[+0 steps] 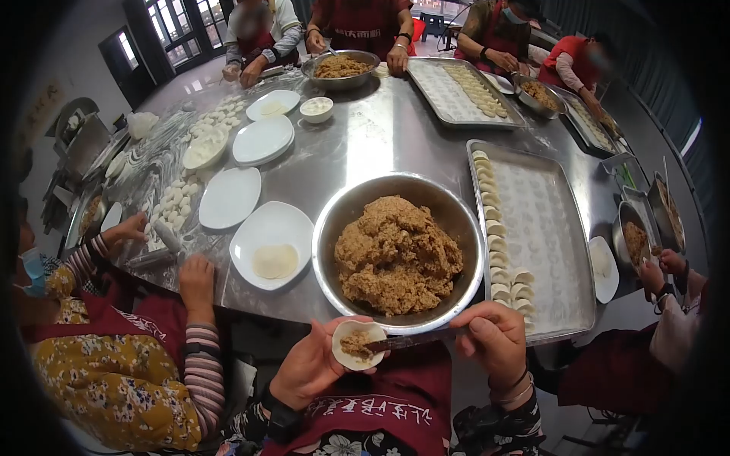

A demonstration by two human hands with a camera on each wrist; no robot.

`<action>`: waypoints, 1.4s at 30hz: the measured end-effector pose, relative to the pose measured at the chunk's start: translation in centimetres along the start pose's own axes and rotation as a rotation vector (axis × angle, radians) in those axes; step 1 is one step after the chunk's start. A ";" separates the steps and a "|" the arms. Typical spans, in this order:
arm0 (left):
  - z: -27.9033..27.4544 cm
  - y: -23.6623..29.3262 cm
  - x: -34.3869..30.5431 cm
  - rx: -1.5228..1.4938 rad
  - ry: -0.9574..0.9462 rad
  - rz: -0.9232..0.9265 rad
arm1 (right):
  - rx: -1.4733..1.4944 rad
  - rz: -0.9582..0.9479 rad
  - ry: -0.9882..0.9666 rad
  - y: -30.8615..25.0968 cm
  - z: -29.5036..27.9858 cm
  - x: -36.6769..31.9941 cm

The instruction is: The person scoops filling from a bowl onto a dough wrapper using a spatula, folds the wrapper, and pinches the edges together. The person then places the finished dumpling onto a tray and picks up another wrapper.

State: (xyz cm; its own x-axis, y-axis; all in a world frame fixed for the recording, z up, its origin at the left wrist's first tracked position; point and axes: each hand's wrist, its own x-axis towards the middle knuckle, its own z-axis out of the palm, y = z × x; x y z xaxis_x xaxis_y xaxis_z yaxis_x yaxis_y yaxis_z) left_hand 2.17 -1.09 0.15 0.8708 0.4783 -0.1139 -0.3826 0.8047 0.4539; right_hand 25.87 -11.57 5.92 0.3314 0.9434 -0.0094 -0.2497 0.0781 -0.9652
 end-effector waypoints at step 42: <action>-0.9 1.4 -1.8 0.038 0.330 0.349 | -0.727 -0.234 0.222 3.7 -2.2 0.3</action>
State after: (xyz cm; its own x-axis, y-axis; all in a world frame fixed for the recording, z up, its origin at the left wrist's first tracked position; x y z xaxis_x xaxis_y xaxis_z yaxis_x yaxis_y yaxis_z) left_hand -0.21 -0.52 0.20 0.5457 0.8084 -0.2204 -0.6176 0.5659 0.5462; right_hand 27.04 -11.67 1.81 0.4950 0.8360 0.2369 0.4799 -0.0357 -0.8766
